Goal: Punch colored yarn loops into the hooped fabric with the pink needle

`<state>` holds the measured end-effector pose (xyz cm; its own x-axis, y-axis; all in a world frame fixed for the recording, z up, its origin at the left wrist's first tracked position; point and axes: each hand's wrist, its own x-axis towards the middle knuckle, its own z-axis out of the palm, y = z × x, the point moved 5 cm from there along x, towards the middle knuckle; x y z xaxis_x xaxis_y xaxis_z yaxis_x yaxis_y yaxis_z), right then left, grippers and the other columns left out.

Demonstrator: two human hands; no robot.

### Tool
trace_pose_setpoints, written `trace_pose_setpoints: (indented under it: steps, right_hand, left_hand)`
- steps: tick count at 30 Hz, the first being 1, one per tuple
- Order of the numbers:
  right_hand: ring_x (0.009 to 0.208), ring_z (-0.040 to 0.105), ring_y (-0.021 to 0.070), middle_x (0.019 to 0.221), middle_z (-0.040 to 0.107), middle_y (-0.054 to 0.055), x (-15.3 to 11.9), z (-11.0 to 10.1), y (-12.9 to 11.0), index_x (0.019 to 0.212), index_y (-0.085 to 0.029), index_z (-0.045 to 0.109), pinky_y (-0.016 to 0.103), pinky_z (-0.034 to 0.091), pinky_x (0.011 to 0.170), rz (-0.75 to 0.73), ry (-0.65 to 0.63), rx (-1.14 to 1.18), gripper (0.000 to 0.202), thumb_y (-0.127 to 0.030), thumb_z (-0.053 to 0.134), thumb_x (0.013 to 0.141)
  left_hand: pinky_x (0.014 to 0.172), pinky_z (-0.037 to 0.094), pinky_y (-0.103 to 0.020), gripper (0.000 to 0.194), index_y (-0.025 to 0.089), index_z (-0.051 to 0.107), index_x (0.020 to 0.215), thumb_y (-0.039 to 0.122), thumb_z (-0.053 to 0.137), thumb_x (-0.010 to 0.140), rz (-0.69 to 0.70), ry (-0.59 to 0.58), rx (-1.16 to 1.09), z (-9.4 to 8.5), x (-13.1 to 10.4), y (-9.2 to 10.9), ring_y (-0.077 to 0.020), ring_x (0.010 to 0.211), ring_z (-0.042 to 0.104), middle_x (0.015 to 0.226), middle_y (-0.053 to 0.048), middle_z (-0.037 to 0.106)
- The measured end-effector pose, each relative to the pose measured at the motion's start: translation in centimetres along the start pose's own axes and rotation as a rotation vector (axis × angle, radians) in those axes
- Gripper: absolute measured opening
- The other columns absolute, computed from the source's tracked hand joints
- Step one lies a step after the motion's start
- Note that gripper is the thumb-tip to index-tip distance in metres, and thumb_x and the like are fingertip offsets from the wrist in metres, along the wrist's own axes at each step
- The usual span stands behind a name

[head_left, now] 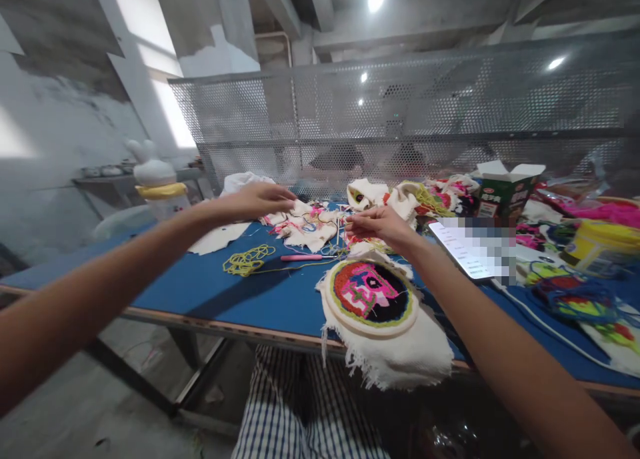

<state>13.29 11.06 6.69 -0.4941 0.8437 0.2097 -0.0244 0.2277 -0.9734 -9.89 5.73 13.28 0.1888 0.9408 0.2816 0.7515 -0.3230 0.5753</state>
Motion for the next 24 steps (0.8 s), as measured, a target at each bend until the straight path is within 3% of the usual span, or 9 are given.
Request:
trace_pose_setpoints:
  steps: [2,4,7,10,12,19,24]
  right_hand:
    - [0.062,0.064,0.0111,0.072,0.070,0.006,-0.3,1.4,-0.7,0.081,-0.013,0.070,0.021,0.050,0.059,-0.055,-0.039,-0.015,0.022,-0.031,0.070,0.067]
    - [0.057,0.062,0.0099,0.064,0.068,0.003,-0.5,2.3,-1.3,0.080,-0.013,0.071,0.020,0.047,0.054,-0.108,-0.057,-0.046,0.029,-0.038,0.070,0.065]
    - [0.045,0.051,0.0060,0.050,0.060,-0.001,-0.3,2.3,-2.5,0.073,-0.012,0.070,0.017,0.038,0.045,-0.172,-0.033,-0.107,0.031,-0.042,0.069,0.065]
    - [0.042,0.041,0.0034,0.049,0.054,-0.003,0.4,1.2,-4.2,0.070,-0.011,0.069,0.017,0.030,0.042,-0.275,0.008,-0.235,0.032,-0.043,0.063,0.071]
    - [0.043,0.040,0.0036,0.053,0.054,-0.003,1.1,0.5,-5.3,0.076,-0.011,0.069,0.018,0.029,0.042,-0.324,0.018,-0.315,0.033,-0.043,0.060,0.074]
    - [0.044,0.043,0.0042,0.054,0.056,0.000,4.2,1.1,-7.5,0.064,-0.012,0.066,0.018,0.032,0.043,-0.299,-0.032,-0.424,0.034,-0.037,0.052,0.082]
    - [0.042,0.044,0.0024,0.049,0.054,-0.003,6.0,0.6,-9.2,0.067,-0.013,0.070,0.016,0.031,0.042,-0.355,0.148,-0.442,0.018,-0.021,0.059,0.079]
  left_hand:
    - [0.076,0.042,-0.026,0.048,0.016,0.052,0.117,0.037,0.060,0.075,0.058,-0.142,-0.279,5.2,0.6,1.8,-0.0154,0.088,0.058,0.104,-0.009,0.065]
    - [0.074,0.042,-0.024,0.039,0.015,0.056,0.110,0.037,0.057,0.077,0.186,-0.285,-0.507,9.0,1.2,3.6,-0.0128,0.084,0.057,0.094,-0.007,0.065]
    - [0.053,0.036,-0.020,0.030,0.012,0.063,0.087,0.040,0.056,0.077,0.185,-0.374,-0.630,11.1,2.3,4.5,-0.0056,0.053,0.047,0.072,-0.002,0.059]
    - [0.041,0.018,-0.020,0.035,0.011,0.064,0.079,0.045,0.055,0.077,0.115,-0.284,-0.639,9.8,3.7,4.4,-0.0025,0.041,0.027,0.061,0.002,0.050]
    - [0.041,0.013,-0.022,0.036,0.011,0.066,0.078,0.046,0.056,0.076,0.138,-0.209,-0.583,8.2,4.5,4.4,-0.0030,0.041,0.024,0.056,0.003,0.044]
    - [0.043,0.012,-0.024,0.026,0.013,0.066,0.067,0.035,0.056,0.076,0.226,-0.029,-0.606,3.7,6.6,4.0,-0.0041,0.041,0.020,0.047,0.006,0.029]
    - [0.044,0.012,-0.023,0.022,0.012,0.066,0.071,0.031,0.056,0.076,0.198,0.043,-0.636,2.8,8.3,2.8,-0.0033,0.041,0.017,0.047,0.007,0.023]
